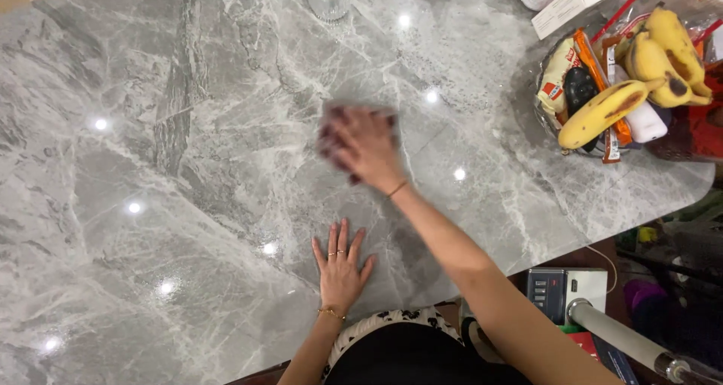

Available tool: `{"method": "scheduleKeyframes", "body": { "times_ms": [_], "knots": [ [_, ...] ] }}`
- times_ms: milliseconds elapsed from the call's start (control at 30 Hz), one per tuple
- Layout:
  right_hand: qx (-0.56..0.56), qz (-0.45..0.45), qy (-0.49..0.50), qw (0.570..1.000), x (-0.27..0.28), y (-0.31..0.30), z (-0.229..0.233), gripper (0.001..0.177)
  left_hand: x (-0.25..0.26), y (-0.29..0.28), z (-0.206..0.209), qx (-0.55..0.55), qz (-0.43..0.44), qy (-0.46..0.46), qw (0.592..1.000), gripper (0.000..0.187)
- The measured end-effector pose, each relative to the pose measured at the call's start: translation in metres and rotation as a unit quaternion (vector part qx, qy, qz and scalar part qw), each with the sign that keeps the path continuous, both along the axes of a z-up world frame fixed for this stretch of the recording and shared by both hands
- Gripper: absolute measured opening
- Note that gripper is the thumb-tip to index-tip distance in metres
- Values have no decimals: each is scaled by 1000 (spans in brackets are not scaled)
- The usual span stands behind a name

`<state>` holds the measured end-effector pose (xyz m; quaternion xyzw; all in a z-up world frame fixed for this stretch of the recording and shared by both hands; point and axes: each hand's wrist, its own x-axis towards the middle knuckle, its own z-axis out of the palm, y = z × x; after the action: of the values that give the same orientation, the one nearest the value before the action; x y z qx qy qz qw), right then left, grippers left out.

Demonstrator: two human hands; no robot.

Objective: The person wipes a marble dining table with a maroon cloth, moving around the table to clean different sections. They shift items like a teapot, glass, and a small box to reach underneath and continue wiping the surface.

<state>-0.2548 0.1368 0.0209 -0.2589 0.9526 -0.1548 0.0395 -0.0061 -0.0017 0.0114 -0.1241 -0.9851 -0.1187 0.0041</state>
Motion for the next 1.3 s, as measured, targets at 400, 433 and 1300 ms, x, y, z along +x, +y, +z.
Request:
{"method": "scheduleKeyframes", "body": {
  "times_ms": [400,433,1300],
  "knots": [
    [139,-370,212,894,-21,222,-72,60,2,1,-6,6,5,-40,999,64],
    [159,-363,252,883,-18,202,-69,62,2,0,-6,8,2,-38,999,63],
    [-560,-260,-382,688,62,-195,3,52,21,-202,-18,328,223,181,900,23]
  ]
}}
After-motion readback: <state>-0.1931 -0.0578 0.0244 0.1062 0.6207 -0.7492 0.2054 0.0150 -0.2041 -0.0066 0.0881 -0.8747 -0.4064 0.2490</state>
